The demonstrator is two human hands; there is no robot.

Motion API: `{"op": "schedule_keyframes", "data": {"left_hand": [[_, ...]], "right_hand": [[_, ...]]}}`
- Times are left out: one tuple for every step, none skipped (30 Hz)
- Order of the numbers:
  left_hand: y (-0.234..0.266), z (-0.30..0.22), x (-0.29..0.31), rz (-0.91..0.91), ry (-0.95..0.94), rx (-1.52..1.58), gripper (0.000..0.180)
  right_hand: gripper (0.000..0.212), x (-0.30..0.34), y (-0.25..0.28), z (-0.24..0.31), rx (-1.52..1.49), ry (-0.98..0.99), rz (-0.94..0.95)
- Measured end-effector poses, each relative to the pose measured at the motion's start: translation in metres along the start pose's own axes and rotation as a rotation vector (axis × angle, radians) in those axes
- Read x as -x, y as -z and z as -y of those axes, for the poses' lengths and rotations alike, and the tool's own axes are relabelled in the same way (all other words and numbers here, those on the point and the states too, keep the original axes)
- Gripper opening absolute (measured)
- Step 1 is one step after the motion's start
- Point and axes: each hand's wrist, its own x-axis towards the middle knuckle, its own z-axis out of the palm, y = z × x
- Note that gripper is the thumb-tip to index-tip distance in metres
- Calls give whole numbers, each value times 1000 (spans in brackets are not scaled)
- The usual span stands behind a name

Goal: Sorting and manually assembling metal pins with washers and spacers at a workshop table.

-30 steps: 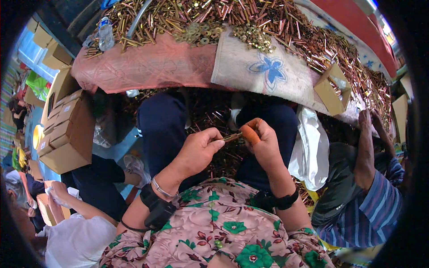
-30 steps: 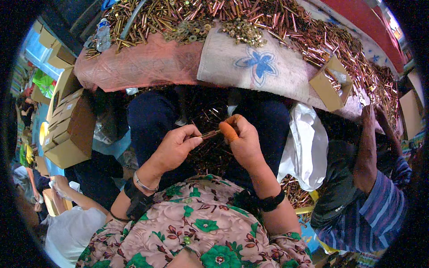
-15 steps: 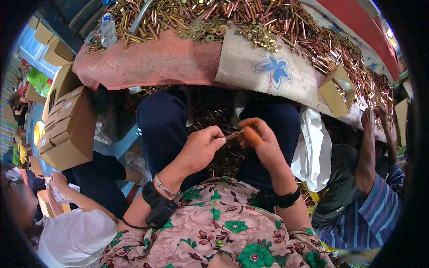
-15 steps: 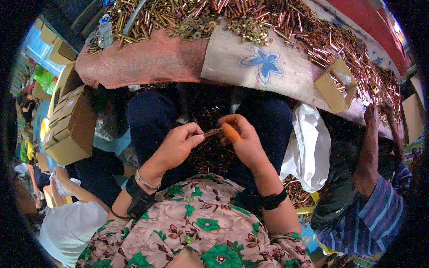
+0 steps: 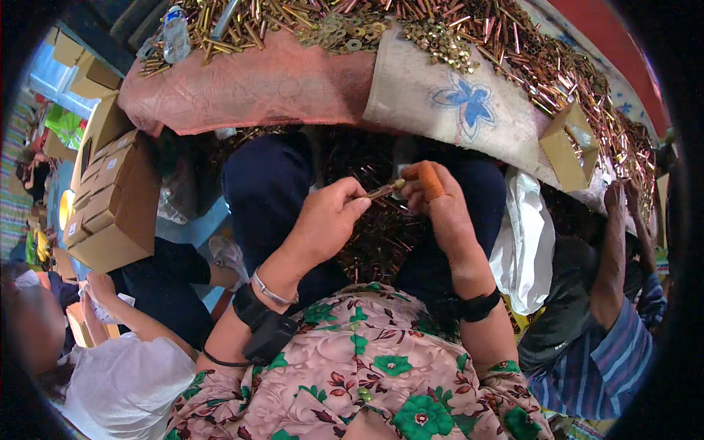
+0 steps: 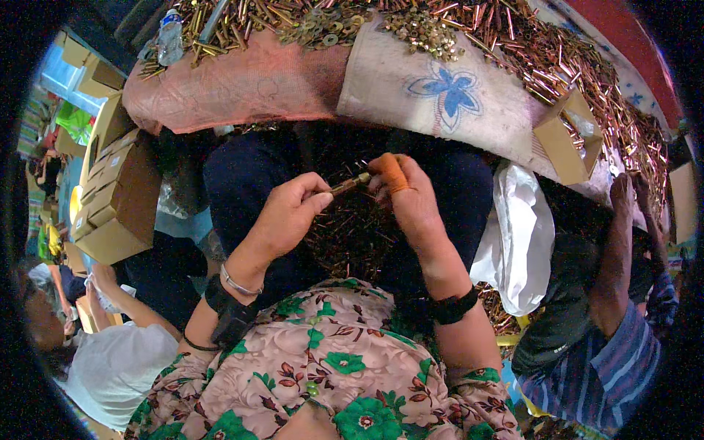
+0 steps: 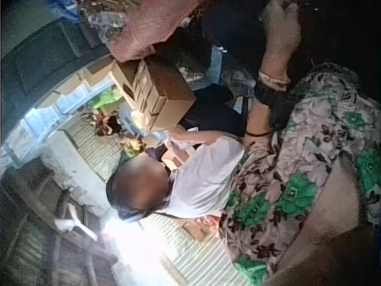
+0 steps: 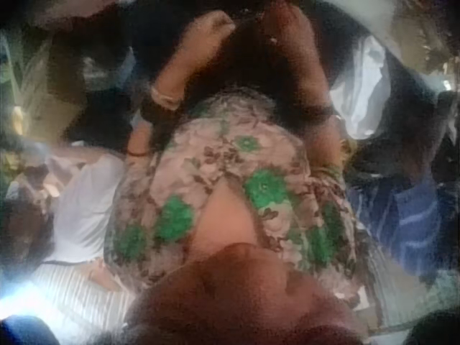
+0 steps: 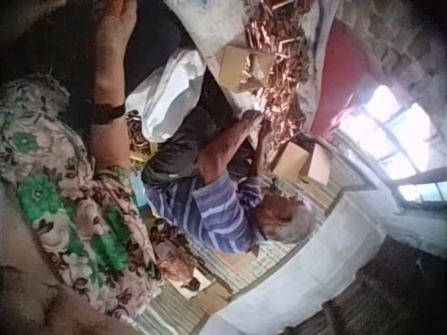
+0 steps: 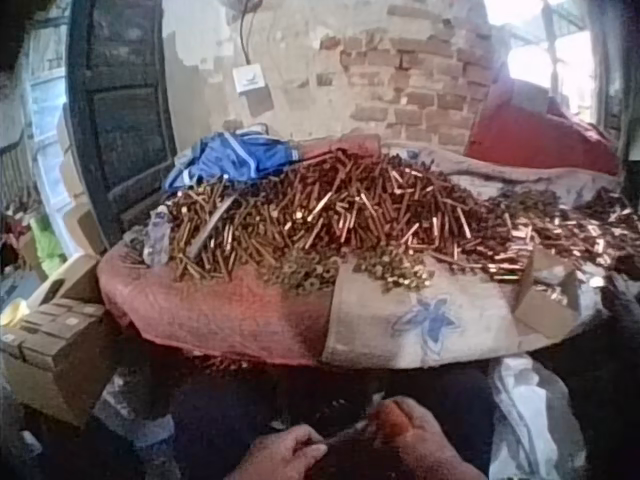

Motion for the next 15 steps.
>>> {"op": "schedule_keyframes", "data": {"left_hand": [[3, 1, -1, -8, 25, -48, 14], [5, 1, -3, -16, 47, -95, 15], [4, 7, -6, -51, -2, -131, 17], [0, 19, -9, -86, -51, -167, 20], [-4, 32, -12, -124, -100, -204, 23], [-7, 39, -16, -130, -106, -232, 27], [-10, 47, -20, -135, -111, -260, 31], [-7, 49, -22, -160, -115, -303, 36], [-7, 50, -26, -211, -134, -351, 40], [-5, 52, -29, -250, -129, -337, 39], [-4, 48, -34, -278, -127, -315, 38], [-1, 43, -43, -274, -127, -252, 37], [3, 37, -52, -271, -126, -189, 35], [7, 30, -59, -265, -120, -128, 33], [14, 24, -69, -291, -125, -124, 31]], "right_hand": [[23, -2, 2, 0, -17, 63, -33], [23, -2, 5, 0, -27, 44, -19], [22, -3, 7, 1, -7, 37, -12], [21, -3, 8, 1, 13, 30, -5], [20, -4, 8, 1, 33, 24, 5], [20, -6, 7, 5, 45, 28, 6], [19, -7, 7, 11, 58, 33, 8], [18, -11, 3, 19, 61, 51, 26], [18, -16, 1, 25, 55, 47, 30], [17, -21, 0, 30, 49, 42, 36], [17, -24, 3, 34, 50, 32, 32], [17, -32, 7, 35, 89, 88, 24], [17, -42, 10, 41, 114, 117, 13], [16, -51, 12, 47, 136, 140, 4], [16, -61, 14, 53, 157, 163, -5]]}}
